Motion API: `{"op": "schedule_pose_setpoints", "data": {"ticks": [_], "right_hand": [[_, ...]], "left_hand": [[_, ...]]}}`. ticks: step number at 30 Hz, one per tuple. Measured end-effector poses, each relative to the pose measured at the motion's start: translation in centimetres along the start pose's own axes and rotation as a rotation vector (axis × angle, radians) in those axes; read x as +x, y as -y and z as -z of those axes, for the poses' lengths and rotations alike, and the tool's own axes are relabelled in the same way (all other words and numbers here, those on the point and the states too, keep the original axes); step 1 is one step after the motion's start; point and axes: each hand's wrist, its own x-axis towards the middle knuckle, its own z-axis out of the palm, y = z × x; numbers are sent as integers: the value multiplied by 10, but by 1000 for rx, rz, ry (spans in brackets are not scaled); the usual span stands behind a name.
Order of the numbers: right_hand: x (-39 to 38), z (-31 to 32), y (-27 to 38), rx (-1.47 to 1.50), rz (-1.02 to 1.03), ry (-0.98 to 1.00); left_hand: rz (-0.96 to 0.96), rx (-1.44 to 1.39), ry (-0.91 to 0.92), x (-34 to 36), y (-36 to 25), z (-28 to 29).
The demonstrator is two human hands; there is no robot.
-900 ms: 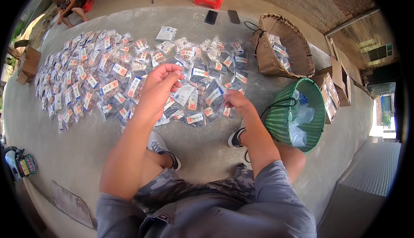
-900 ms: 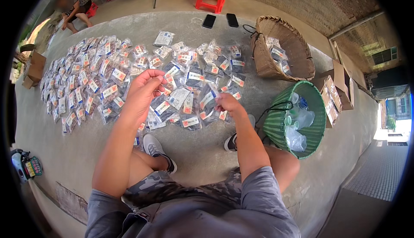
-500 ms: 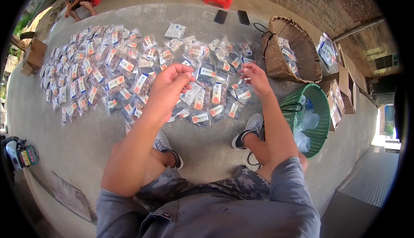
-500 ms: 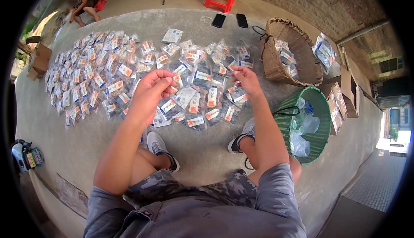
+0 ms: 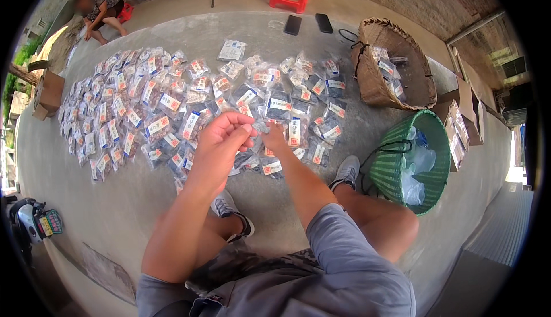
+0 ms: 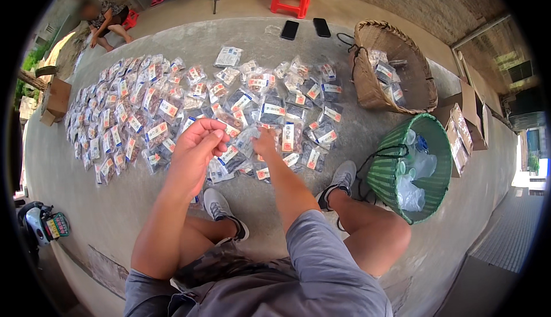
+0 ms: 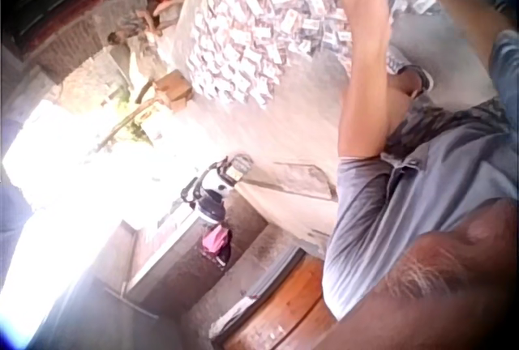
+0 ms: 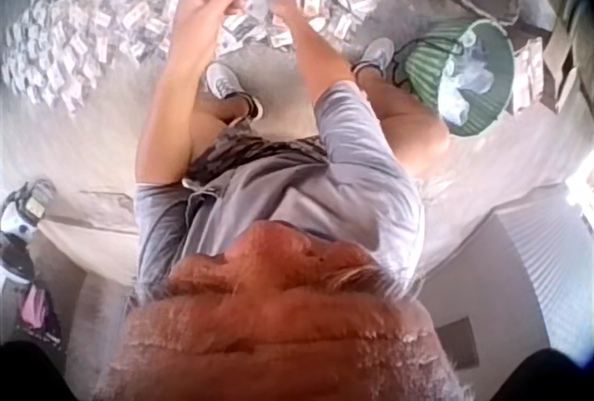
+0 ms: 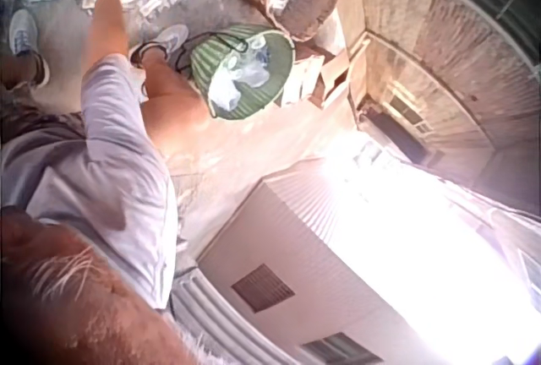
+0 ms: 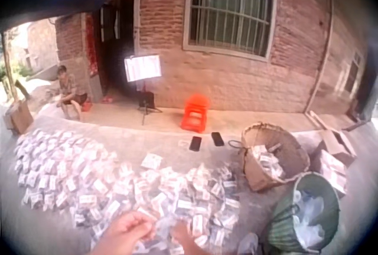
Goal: The person sits on the floor and sorts through a large pile of small, sealed plastic packages containing dark items. They pick up individual packages, inspect them, and place them into a woven basket. The person briefly handles a smartphone before resuming the sorting task.
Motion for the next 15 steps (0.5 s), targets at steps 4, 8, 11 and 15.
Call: {"op": "schedule_pose_setpoints", "data": {"ticks": [4, 8, 11, 15], "right_hand": [[-2, 13, -3, 149, -6, -198], [-3, 50, -10, 214, -237, 202], [-9, 104, -10, 503, -365, 337], [-3, 212, -10, 843, -266, 154]], "left_hand": [[-12, -1, 18, 3, -3, -8], [-20, -16, 4, 5, -3, -4], [-14, 2, 1, 2, -4, 0], [-13, 29, 15, 4, -3, -4]]}}
